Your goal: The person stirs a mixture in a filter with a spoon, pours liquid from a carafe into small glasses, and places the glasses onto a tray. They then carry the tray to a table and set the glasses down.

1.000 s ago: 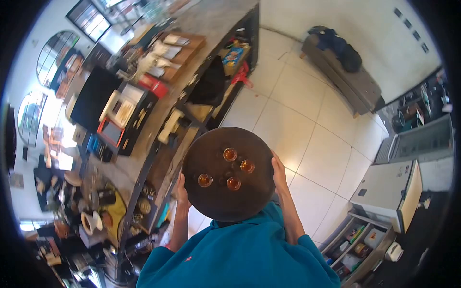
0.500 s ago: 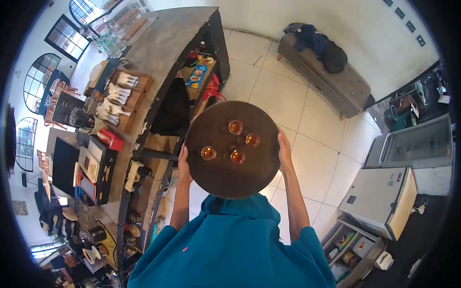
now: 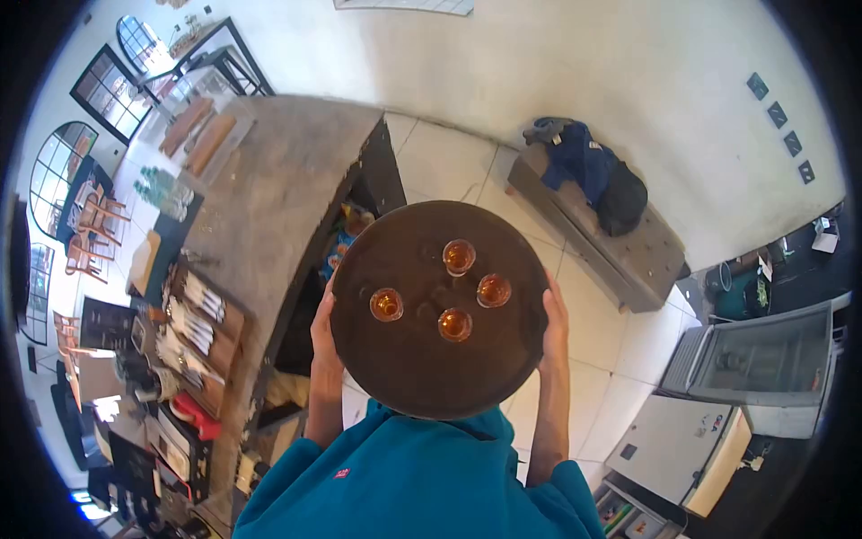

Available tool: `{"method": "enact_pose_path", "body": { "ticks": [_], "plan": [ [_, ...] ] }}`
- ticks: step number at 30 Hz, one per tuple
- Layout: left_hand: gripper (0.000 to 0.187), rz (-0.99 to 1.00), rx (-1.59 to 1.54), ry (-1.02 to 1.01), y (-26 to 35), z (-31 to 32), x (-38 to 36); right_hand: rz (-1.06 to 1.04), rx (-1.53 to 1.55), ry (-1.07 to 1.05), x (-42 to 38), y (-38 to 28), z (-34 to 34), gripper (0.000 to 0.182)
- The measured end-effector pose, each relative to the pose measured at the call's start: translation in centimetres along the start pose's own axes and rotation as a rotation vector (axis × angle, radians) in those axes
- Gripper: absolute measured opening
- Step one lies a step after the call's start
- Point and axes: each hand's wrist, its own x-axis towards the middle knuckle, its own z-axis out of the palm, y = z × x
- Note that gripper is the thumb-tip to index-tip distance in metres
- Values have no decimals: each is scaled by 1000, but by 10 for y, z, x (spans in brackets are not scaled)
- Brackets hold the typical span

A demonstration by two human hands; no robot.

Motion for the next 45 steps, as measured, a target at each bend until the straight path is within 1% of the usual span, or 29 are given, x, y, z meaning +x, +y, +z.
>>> {"method": "enact_pose_path", "body": {
  "ticks": [3, 6, 7, 8, 9, 10, 13, 14, 15, 16, 17, 18, 19, 21, 22, 23, 26, 29, 31, 32, 34, 35, 37, 38, 40, 41, 43, 44, 45],
  "plan": [
    [60, 45, -74, -67, 23, 27, 71, -63, 90, -7, 61, -41, 25, 59],
    [62, 51, -111, -104, 41, 53, 135, -159, 193, -118, 129, -68, 42, 62],
    [62, 82, -95, -113, 47, 68, 182, -203, 246, -168, 181, -80, 49, 62],
    [63, 88, -137, -98, 50, 80, 200, -177, 254, -123, 204, -86, 57, 64],
    [63, 94, -180, -80, 49, 88, 221, -183, 262, -141, 231, -90, 59, 64],
    [59, 187, -115, -75, 43, 85, 250, -196, 251, -167, 260, -93, 60, 66],
    [59, 230, -116, -61, 34, 88, 313, -182, 239, -246, 351, -101, 65, 68],
    [59, 269, -111, -40, 23, 78, 332, -171, 240, -273, 384, -103, 70, 69],
    [58, 251, -158, 7, 7, 60, 346, -146, 247, -320, 414, -105, 74, 69],
    [57, 246, -203, 47, 10, 58, 364, -108, 242, -346, 447, -107, 82, 69],
    [57, 291, -201, 87, 10, 57, 379, -59, 229, -368, 475, -108, 90, 68],
    [55, 315, -160, 231, 11, 70, 395, 22, 258, -366, 504, -107, 98, 65],
    [54, 336, -135, 364, 10, 81, 415, 41, 237, -413, 536, -97, 102, 65],
    [53, 397, -208, 372, 16, 103, 447, 23, 56, -441, 604, -77, 105, 59],
    [52, 426, -237, 353, 22, 106, 469, 53, 124, -491, 625, -77, 125, 54],
    [52, 456, -250, 360, 21, 95, 490, 51, 115, -523, 652, -74, 142, 54],
    [51, 536, -275, 451, 16, 65, 542, 179, 28, -587, 724, -62, 191, 51],
    [52, 580, -250, 525, 37, 48, 596, 186, -83, -661, 794, -40, 244, 49],
    [53, 609, -235, 623, 56, 30, 637, 170, -132, -698, 842, -19, 283, 48],
    [53, 623, -243, 630, 74, 19, 659, 158, -175, -704, 865, -8, 303, 48],
    [65, 567, -273, 584, 98, 11, 691, 159, -248, -695, 905, 3, 333, 47],
    [65, 581, -258, 596, 110, 0, 708, 135, -265, -684, 922, 12, 358, 46],
    [60, 589, -171, 729, 128, -23, 739, 189, -217, -720, 948, 20, 404, 46],
    [60, 609, -165, 747, 145, -24, 754, 215, -199, -746, 965, 22, 425, 45],
    [54, 609, -358, 730, 174, -22, 782, 222, -227, -778, 997, 35, 465, 44],
    [54, 634, -370, 767, 177, -29, 794, 221, -250, -777, 1013, 46, 484, 43],
    [50, 643, -401, 756, 188, -60, 820, 275, -192, -846, 1046, 70, 520, 43],
    [45, 696, -428, 720, 190, -80, 838, 298, -218, -874, 1067, 83, 537, 43],
    [45, 720, -421, 737, 199, -98, 849, 318, -244, -897, 1079, 94, 564, 43]
  ]
}}
